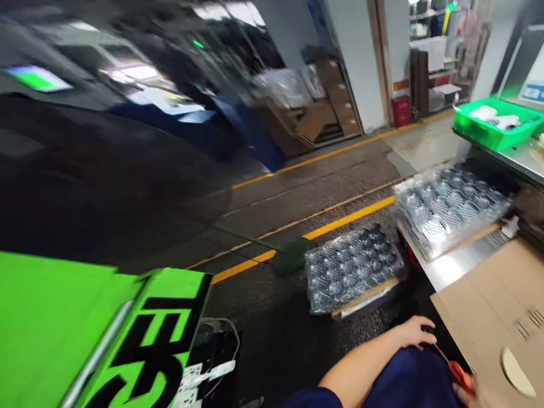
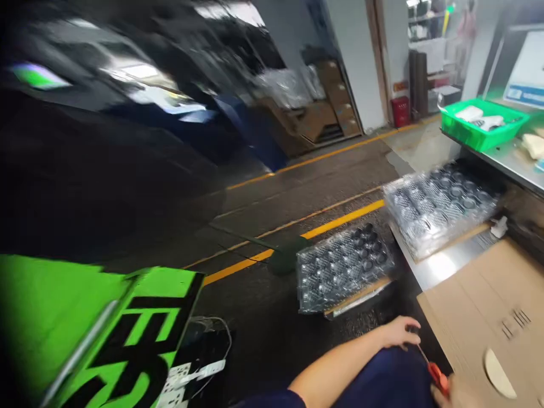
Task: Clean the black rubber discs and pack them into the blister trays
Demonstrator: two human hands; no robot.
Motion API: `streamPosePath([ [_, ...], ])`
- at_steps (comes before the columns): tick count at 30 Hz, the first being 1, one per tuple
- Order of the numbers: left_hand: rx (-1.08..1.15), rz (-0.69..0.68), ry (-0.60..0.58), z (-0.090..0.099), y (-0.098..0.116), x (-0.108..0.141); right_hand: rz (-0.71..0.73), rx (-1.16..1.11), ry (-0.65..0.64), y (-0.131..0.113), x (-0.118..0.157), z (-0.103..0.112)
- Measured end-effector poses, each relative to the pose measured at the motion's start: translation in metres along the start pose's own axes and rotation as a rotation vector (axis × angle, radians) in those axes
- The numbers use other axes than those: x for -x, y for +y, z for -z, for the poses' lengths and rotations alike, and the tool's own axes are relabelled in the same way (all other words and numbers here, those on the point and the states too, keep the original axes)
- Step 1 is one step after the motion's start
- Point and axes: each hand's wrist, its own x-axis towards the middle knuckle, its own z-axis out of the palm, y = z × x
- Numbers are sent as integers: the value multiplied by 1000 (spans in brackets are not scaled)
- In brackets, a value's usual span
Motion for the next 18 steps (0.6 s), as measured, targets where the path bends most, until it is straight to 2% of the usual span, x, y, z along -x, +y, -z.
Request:
streamPosePath([
  [2,-10,-37,-40,3,-5,-2,-10,68,-161,-12,13,16],
  [4,7,-47,-72,5,-18,-12,-22,172,-242,-24,19,32],
  [9,125,23,-66,-1,-43,-26,-93,214,-298,-39,17,53],
  [14,398,170,55,-9,-49,-24,-86,222,-300,-49,22,56],
  [18,609,302,86,-12,-47,-29,-61,239,-341,-53,23,55],
])
